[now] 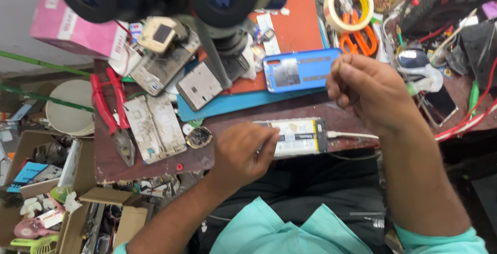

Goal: The person repairs a smartphone by applying adhesive to a small internal component and reattaching it to the device. They then place the phone into a blue case and test the screen functionality.

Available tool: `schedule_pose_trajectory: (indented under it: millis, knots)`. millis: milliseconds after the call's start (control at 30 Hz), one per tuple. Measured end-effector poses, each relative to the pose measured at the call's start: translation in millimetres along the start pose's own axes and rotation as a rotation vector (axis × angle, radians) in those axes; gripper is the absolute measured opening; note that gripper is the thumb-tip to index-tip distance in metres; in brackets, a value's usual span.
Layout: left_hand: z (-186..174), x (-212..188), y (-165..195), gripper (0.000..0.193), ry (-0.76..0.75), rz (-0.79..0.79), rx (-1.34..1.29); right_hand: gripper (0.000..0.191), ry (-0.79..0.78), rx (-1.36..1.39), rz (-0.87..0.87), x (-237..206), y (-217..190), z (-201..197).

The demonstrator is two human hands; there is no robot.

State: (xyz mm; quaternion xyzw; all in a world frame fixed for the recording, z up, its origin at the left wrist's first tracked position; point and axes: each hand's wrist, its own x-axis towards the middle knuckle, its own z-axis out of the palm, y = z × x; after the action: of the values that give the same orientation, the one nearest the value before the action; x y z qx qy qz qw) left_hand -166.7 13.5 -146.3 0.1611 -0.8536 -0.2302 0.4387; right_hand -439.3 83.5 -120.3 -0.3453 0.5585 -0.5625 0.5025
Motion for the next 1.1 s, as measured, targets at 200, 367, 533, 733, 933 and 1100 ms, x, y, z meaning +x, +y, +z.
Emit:
schedule_pose_trajectory:
  millis: [200, 367, 533, 733, 933, 1100]
  knots:
    - [5.6, 37.3, 36.0, 0.015, -0.025, -0.387, -0.323, 0.016, -0.137, 0.294, -0.046, -50.1, 16.9, 4.1]
    - [4.2, 57.6, 55.8, 0.023, -0.138, -0.31, -0.476, 0.015, -0.037, -0.099, -0.007, -67.8, 5.6, 21.0]
    - [11.3, 53.0, 52.3, 0.014, -0.165, -0.339, -0.479, 0.011, 0.247, -1.01, -0.593, -84.5, -8.2, 44.7]
    - [25.9, 41.6, 42.9, 0.005, -0.097, -0.552, -0.886, 0.015, 0.181, -0.723, -0.496, -85.7, -14.7, 47.2]
    - [33.1, 36.0, 41.0, 0.009, -0.098, -0.598, -1.095, 0.016, 0.063, -0.257, -0.344, -85.4, -5.2, 35.6]
    - [40.1, 34.8, 39.5, 0.01, -0.055, -0.528, -1.04, 0.015, 0.064, -0.266, -0.333, -80.6, 1.8, 29.0]
